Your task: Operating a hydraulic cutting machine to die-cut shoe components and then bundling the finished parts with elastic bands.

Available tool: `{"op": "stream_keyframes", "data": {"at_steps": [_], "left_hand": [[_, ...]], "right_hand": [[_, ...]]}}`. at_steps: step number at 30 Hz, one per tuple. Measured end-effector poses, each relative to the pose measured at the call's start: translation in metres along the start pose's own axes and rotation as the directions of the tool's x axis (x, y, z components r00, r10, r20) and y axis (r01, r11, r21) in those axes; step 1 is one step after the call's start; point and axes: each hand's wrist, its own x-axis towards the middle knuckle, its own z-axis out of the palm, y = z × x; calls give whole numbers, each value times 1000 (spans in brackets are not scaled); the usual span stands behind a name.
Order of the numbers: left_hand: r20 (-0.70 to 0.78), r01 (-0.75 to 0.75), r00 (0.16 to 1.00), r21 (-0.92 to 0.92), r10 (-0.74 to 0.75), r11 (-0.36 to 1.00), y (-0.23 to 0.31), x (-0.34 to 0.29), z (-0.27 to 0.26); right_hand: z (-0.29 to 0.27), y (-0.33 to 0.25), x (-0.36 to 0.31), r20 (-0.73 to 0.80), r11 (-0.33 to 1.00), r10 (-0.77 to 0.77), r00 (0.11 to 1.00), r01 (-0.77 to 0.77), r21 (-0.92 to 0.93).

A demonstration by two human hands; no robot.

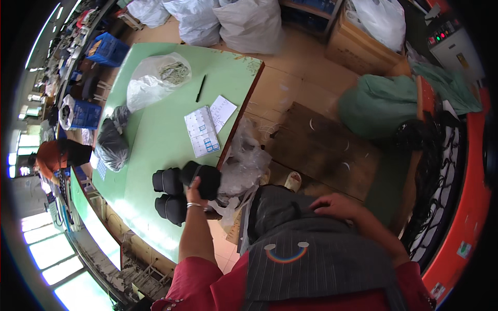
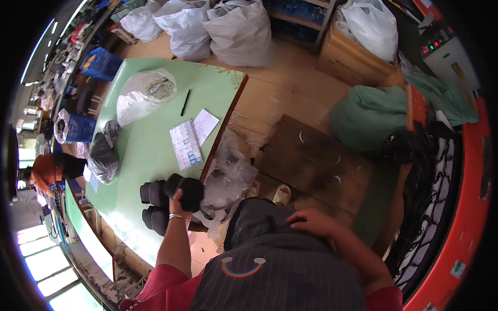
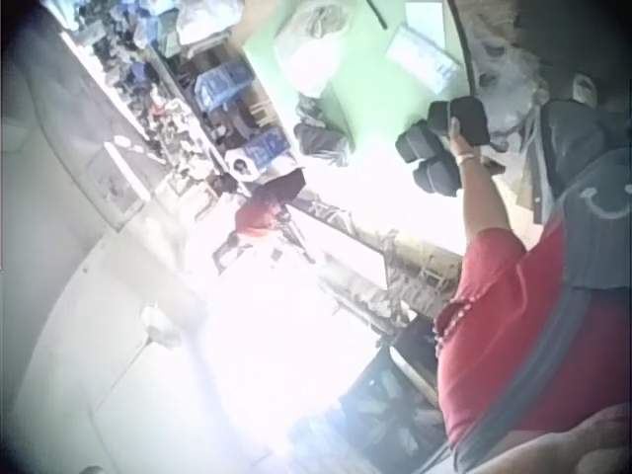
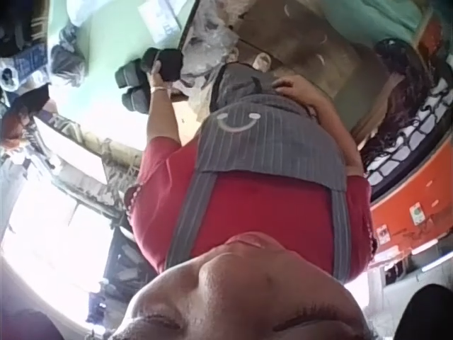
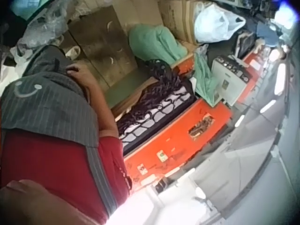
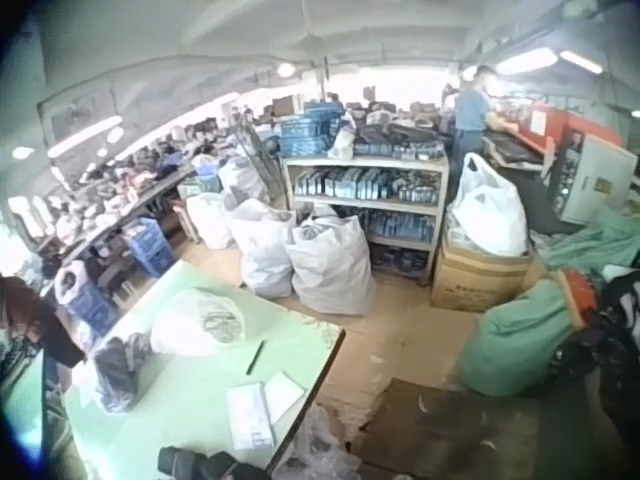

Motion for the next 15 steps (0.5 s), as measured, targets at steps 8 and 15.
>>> {"op": "stream_keyframes", "data": {"at_steps": [8,15], "left_hand": [[-18,-179,979,415,204,892,45,82,-2],[505,-522,609,836,611,-170,41,77,122]], "right_hand": [[22,-81,-28,-389,595,-317,865,501,629],[34,-197,-81,-116,-152,-988,-103,786,599]]}}
